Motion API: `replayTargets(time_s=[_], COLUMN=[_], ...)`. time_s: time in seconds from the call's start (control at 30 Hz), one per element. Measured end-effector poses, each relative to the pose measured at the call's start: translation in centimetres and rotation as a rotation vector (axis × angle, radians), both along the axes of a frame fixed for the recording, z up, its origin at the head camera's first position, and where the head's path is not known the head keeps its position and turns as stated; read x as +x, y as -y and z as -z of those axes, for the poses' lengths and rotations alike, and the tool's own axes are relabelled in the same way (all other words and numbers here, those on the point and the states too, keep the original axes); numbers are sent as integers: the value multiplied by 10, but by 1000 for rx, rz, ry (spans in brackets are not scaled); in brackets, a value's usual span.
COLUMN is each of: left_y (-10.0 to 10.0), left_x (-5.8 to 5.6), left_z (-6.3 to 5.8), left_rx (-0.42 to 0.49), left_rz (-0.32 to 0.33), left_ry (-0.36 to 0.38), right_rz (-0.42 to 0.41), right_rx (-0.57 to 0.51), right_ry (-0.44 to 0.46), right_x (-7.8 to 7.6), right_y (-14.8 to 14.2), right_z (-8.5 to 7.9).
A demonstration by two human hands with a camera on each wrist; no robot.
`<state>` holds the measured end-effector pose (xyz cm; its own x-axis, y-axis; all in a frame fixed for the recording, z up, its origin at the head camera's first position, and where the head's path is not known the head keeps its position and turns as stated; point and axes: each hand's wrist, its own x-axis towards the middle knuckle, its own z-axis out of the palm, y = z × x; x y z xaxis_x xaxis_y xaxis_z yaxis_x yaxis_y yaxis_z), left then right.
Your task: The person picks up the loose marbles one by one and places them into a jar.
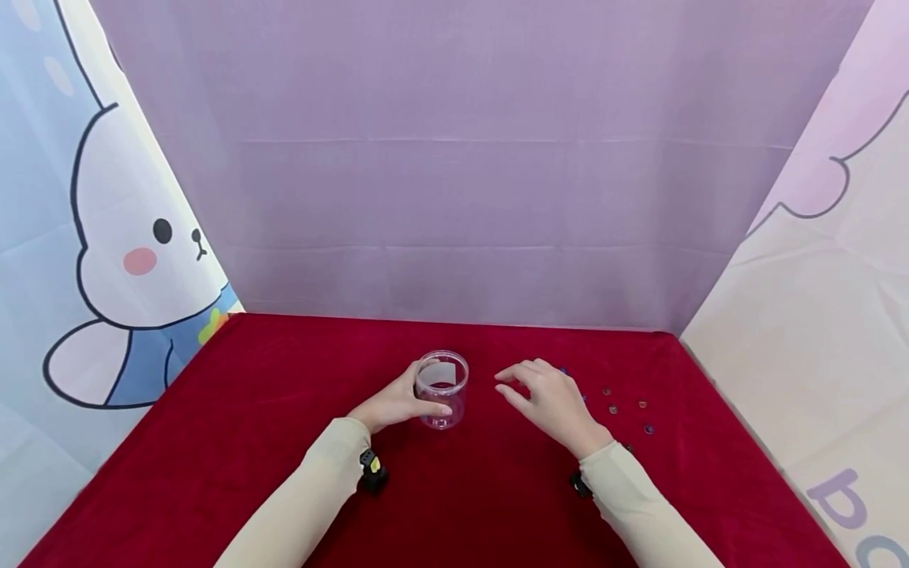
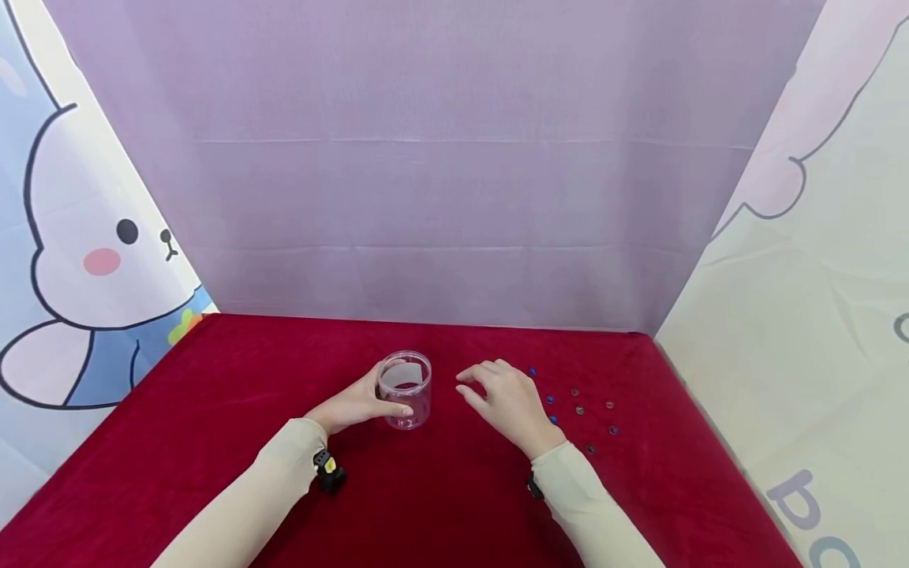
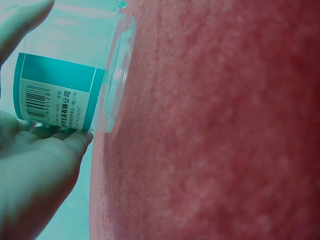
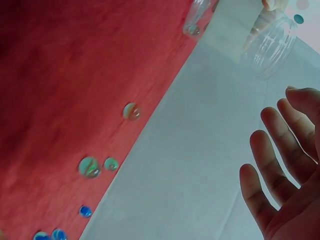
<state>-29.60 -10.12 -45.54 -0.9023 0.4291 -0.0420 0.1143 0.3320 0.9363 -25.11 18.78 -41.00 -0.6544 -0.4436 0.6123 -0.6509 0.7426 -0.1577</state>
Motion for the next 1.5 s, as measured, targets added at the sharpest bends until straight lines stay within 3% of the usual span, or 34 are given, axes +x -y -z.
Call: replayTargets(time_s=[0.93,1.5], left_y=[1,1], left_x=[1,2], left_z=[0,-2], left_rx=[-15,-13], left_rz=[-3,2], left_ry=[-8,-4], right_rz=[101,189], right_rx=[62,103], right_ry=[-6,71], right_x=[23,34], right_y=[-61,-92], right_z=[4,11])
